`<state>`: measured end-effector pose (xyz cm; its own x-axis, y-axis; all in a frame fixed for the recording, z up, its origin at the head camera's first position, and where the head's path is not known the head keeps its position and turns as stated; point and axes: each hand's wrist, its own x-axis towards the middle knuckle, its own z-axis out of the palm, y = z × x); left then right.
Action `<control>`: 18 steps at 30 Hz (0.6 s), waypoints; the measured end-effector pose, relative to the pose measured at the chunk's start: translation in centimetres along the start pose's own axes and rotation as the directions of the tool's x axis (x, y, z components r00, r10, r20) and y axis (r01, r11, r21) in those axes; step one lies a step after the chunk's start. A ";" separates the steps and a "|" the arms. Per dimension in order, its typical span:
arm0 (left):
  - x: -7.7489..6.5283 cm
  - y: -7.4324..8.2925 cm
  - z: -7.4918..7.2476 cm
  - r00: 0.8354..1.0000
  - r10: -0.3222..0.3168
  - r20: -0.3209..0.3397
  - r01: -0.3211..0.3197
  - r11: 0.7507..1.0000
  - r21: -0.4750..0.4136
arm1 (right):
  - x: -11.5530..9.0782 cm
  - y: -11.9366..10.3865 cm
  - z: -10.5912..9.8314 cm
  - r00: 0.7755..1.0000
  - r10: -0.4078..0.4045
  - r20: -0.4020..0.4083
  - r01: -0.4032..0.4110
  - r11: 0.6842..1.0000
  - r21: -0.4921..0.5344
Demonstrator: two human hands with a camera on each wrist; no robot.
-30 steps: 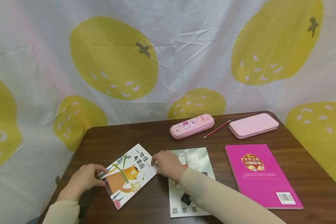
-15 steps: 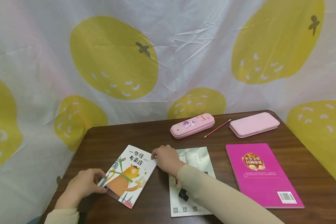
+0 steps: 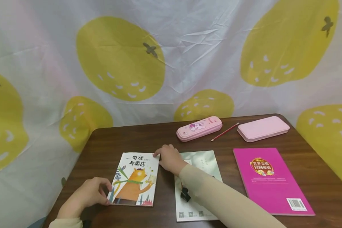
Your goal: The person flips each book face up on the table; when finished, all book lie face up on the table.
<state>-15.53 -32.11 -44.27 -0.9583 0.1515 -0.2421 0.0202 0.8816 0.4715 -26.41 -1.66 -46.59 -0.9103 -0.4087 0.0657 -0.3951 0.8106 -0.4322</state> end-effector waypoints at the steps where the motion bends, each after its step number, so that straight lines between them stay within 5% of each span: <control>1: -0.1 0.1 0.0 1.000 -0.002 0.003 0.002 1.000 -0.004 | 0.2 0.1 0.0 1.000 -0.011 0.008 0.011 1.000 0.020; 6: -0.6 0.3 0.4 0.999 -0.050 0.002 0.050 0.999 -0.006 | 0.8 0.3 0.2 0.996 -0.078 0.051 0.074 0.995 0.062; 12: -0.6 1.2 0.5 0.989 -0.149 -0.015 0.150 0.985 0.091 | 1.1 0.9 0.0 0.987 -0.132 0.094 0.130 0.991 0.032; 18: -0.9 2.4 0.4 0.986 -0.165 -0.028 0.167 0.970 0.174 | -0.4 1.8 -1.0 0.979 -0.181 0.094 0.181 0.983 0.014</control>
<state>-14.54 -29.91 -43.25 -0.9561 -0.0082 -0.2929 -0.0907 0.9588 0.2693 -26.84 0.35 -46.49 -0.8079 -0.5865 0.0576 -0.5512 0.7174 -0.4260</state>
